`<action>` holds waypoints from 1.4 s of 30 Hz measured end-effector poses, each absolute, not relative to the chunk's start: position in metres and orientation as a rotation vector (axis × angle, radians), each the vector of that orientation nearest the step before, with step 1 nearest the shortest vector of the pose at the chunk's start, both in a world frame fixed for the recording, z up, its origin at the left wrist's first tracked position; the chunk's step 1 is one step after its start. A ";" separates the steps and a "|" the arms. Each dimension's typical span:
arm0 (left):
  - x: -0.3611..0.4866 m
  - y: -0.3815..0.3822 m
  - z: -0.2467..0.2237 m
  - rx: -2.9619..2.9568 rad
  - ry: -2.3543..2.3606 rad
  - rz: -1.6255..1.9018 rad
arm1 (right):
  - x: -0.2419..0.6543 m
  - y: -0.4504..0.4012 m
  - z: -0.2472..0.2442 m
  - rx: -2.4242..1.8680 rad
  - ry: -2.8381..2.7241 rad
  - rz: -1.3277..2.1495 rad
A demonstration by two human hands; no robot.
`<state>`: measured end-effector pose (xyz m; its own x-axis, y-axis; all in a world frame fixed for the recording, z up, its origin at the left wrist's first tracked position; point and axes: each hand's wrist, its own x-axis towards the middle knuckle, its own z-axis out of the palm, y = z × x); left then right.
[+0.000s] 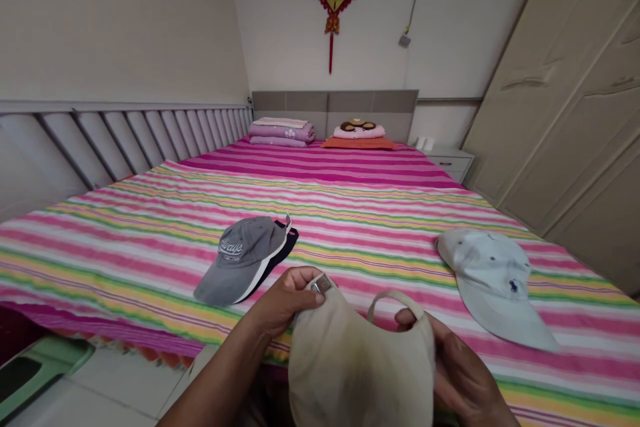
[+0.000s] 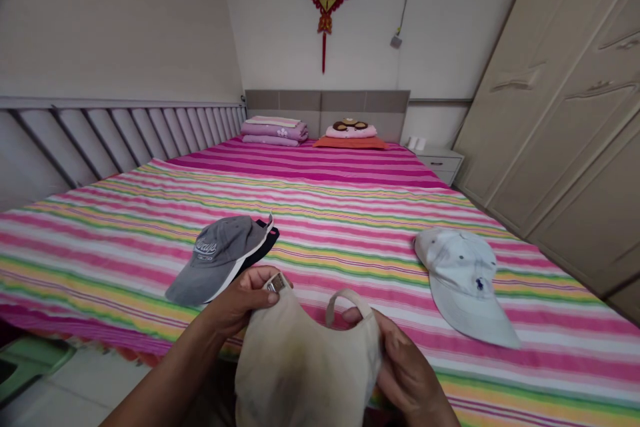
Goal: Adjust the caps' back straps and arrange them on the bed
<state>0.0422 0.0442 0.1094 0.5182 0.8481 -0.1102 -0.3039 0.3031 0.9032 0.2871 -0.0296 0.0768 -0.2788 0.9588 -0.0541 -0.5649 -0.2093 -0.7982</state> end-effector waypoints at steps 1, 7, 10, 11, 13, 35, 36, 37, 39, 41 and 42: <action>0.043 0.044 0.111 0.991 0.657 0.831 | 0.286 -0.028 0.081 -0.650 -0.814 1.722; 0.044 0.045 0.117 1.041 0.555 0.763 | 0.282 -0.024 0.105 -0.584 -0.831 1.569; 0.043 0.046 0.125 1.069 0.513 0.714 | 0.280 -0.025 0.117 -0.615 -0.922 1.497; 0.043 0.046 0.128 1.078 0.505 0.694 | 0.279 -0.026 0.121 -0.637 -0.949 1.486; 0.045 0.047 0.134 1.094 0.486 0.657 | 0.278 -0.028 0.127 -0.670 -0.973 1.472; 0.069 0.030 0.127 0.988 0.487 0.713 | 0.266 -0.020 0.150 -1.031 -1.250 1.422; 0.069 0.028 0.128 0.976 0.503 0.723 | 0.264 -0.020 0.150 -1.037 -1.226 1.436; 0.070 0.027 0.129 0.960 0.515 0.735 | 0.263 -0.019 0.151 -1.043 -1.199 1.449; 0.071 0.023 0.132 0.935 0.533 0.752 | 0.260 -0.019 0.150 -1.050 -1.167 1.469; 0.072 0.021 0.134 0.934 0.541 0.772 | 0.257 -0.018 0.150 -1.042 -1.163 1.483; 0.072 0.021 0.133 0.941 0.534 0.786 | 0.256 -0.018 0.149 -1.035 -1.165 1.489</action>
